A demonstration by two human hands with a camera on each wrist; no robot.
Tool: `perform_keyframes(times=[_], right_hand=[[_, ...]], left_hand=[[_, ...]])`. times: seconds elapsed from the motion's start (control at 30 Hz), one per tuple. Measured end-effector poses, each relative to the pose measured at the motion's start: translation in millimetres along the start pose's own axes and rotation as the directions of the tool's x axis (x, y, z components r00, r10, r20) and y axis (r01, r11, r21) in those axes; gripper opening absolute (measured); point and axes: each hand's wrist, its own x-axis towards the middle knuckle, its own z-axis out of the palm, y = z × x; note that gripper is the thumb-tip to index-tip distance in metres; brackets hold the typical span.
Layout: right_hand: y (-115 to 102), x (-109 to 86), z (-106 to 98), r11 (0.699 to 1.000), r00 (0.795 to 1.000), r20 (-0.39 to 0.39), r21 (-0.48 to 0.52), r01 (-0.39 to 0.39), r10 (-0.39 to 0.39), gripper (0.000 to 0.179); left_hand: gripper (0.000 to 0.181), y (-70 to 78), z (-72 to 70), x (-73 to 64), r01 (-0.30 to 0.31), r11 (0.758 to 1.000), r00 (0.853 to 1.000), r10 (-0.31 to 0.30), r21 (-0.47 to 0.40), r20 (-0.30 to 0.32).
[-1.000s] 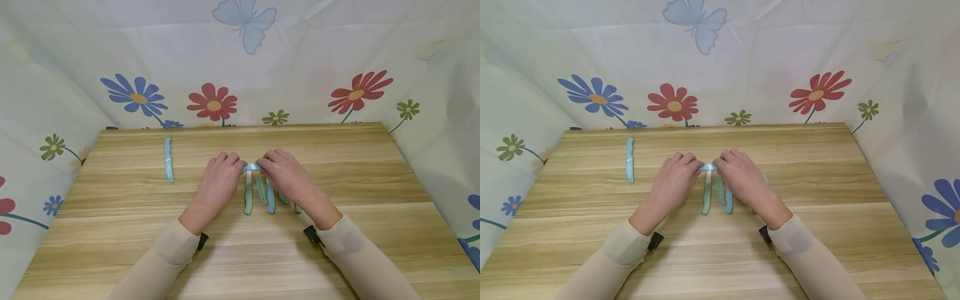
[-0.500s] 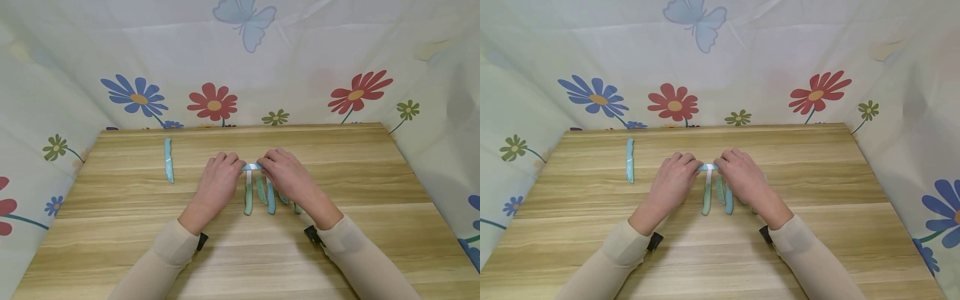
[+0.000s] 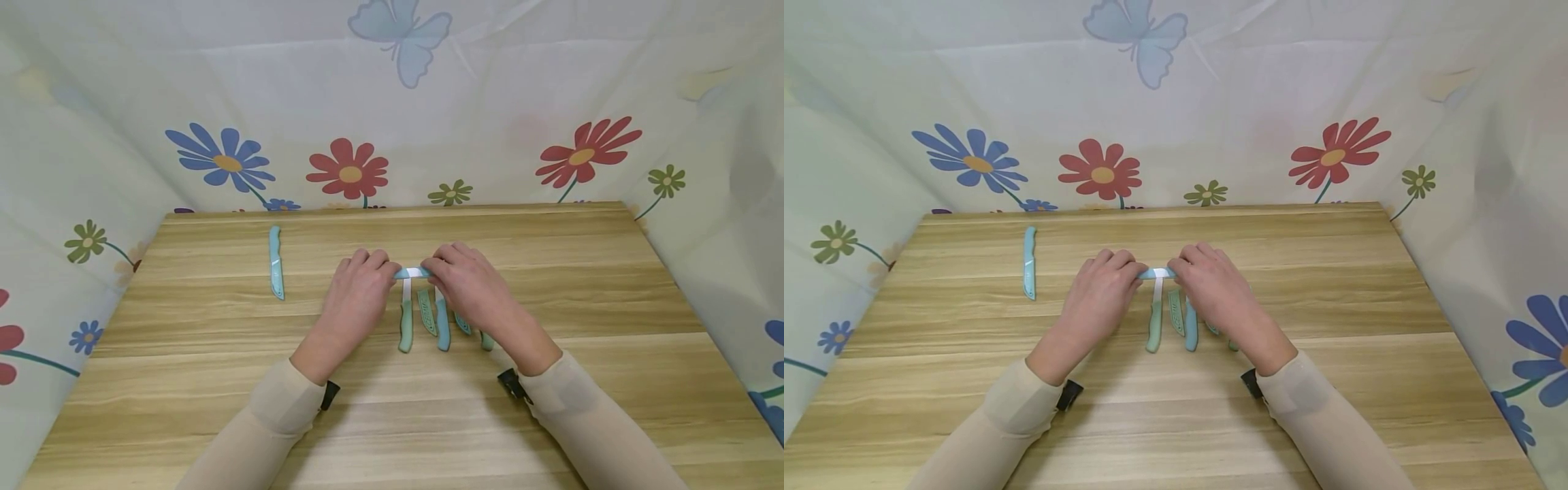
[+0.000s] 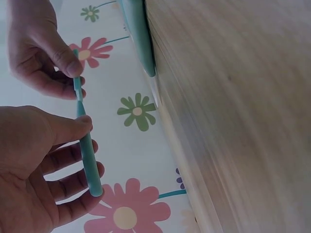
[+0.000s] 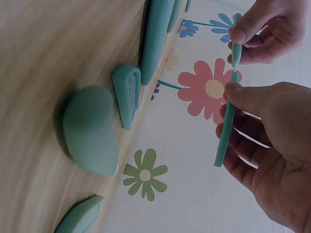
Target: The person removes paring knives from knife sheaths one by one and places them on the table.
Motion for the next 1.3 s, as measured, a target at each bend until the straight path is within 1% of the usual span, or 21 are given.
perform_keyframes(times=[0.37,0.57,0.73,1.3], right_hand=[[2.4,-1.0,-1.7,1.000,1.000,-0.017,-0.011,0.010,-0.011,0.023],[3.6,-1.3,-1.9,1.000,1.000,-0.019,-0.008,0.020,-0.020,0.023],[3.5,-1.3,-2.5,1.000,1.000,-0.016,-0.009,0.013,-0.014,0.024],[4.6,-1.6,-3.0,1.000,1.000,-0.018,-0.002,0.011,-0.011,0.024]], left_hand=[[0.022,-0.3,-1.3,-1.0,0.018,1.000,1.000,-0.018,-0.002,-0.003],[0.022,-1.1,-2.1,-0.9,0.015,1.000,1.000,-0.015,-0.006,-0.008],[0.022,-1.6,-3.3,-1.0,0.012,1.000,1.000,-0.012,-0.004,-0.013],[0.021,-4.3,-1.7,-1.5,0.015,1.000,1.000,-0.015,-0.005,-0.022]])
